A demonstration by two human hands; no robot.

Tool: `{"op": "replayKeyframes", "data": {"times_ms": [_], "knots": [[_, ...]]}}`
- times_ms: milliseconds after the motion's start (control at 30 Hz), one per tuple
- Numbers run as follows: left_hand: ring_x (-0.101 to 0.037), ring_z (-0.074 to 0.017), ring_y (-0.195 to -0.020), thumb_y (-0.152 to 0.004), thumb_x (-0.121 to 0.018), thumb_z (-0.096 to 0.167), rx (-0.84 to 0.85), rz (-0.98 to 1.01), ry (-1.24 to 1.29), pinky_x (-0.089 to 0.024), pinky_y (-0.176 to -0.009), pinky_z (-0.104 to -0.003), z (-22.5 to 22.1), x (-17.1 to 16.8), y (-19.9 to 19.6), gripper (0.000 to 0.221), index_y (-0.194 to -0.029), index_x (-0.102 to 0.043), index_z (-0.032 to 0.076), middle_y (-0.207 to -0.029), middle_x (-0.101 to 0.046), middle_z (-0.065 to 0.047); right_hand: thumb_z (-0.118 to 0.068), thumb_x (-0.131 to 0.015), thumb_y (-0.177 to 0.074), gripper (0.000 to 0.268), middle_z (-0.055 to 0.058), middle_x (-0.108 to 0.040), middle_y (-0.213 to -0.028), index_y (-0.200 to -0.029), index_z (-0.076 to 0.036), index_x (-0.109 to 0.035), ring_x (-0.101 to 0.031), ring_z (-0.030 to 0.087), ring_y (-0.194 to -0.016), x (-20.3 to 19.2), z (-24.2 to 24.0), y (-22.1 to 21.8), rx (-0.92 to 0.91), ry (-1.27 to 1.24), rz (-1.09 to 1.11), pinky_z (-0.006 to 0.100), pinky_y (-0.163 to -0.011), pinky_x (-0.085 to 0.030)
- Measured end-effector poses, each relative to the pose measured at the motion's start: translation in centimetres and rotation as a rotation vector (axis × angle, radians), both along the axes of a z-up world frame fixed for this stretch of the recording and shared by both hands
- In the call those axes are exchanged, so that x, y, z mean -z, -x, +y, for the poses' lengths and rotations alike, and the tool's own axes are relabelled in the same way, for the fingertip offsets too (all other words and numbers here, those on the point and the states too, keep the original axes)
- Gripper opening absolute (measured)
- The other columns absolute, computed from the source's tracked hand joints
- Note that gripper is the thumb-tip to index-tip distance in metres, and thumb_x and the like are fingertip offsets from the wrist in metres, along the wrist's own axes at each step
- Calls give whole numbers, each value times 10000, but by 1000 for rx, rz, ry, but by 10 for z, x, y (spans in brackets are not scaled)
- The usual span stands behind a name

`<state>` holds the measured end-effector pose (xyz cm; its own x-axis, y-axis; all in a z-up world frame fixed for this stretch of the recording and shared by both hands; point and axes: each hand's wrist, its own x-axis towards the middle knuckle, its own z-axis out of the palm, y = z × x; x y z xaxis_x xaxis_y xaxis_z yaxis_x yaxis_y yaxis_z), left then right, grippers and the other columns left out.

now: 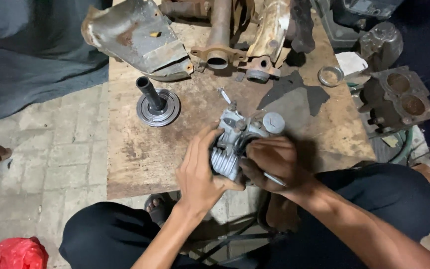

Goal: Cleaning the surface of a cylinder head using a small scraping tool to remove residue.

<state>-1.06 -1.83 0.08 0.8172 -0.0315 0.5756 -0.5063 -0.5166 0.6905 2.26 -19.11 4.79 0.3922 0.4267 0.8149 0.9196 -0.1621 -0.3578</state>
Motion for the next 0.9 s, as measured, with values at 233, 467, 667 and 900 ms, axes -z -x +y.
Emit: {"op": "replayKeyframes", "data": {"times_ms": [233, 467, 667, 900], "knots": [[-658, -328, -1201, -619, -545, 830, 22, -17, 14, -577, -898, -437, 2, -2, -2, 983, -1295, -606, 119, -1316, -658, -115, -58, -624, -906, 302, 46, -520, -530, -608, -94, -597, -494, 209, -384, 12, 2, 1, 80, -17, -189, 298, -409, -460], [-686, -361, -1139, -602, -740, 755, 8, 17, 12, -602, -843, -471, 5, 7, 0, 952, -1275, -602, 95, -1269, -671, -136, -20, -693, -858, 317, 51, -489, -495, -567, -88, -589, -486, 263, -381, 37, -2, -12, 303, -90, -127, 275, -436, -470], [-689, -356, -1143, -634, -782, 709, 5, -12, -1, -616, -820, -458, 4, 8, -2, 887, -1253, -619, 95, -1280, -677, -127, -222, -549, -1016, 451, 37, -403, -420, -594, -114, -435, -485, 255, -338, 27, -11, -7, 486, -86, 123, 281, -394, -435], [-685, -351, -1148, -619, -680, 813, 2, -3, -30, -632, -771, -457, 4, 10, -1, 963, -1262, -612, 100, -1302, -667, -136, -26, -669, -884, 231, 109, -469, -432, -659, -39, -620, -502, 365, -335, 47, -12, -21, 317, -87, 30, 372, -330, -414]]}}
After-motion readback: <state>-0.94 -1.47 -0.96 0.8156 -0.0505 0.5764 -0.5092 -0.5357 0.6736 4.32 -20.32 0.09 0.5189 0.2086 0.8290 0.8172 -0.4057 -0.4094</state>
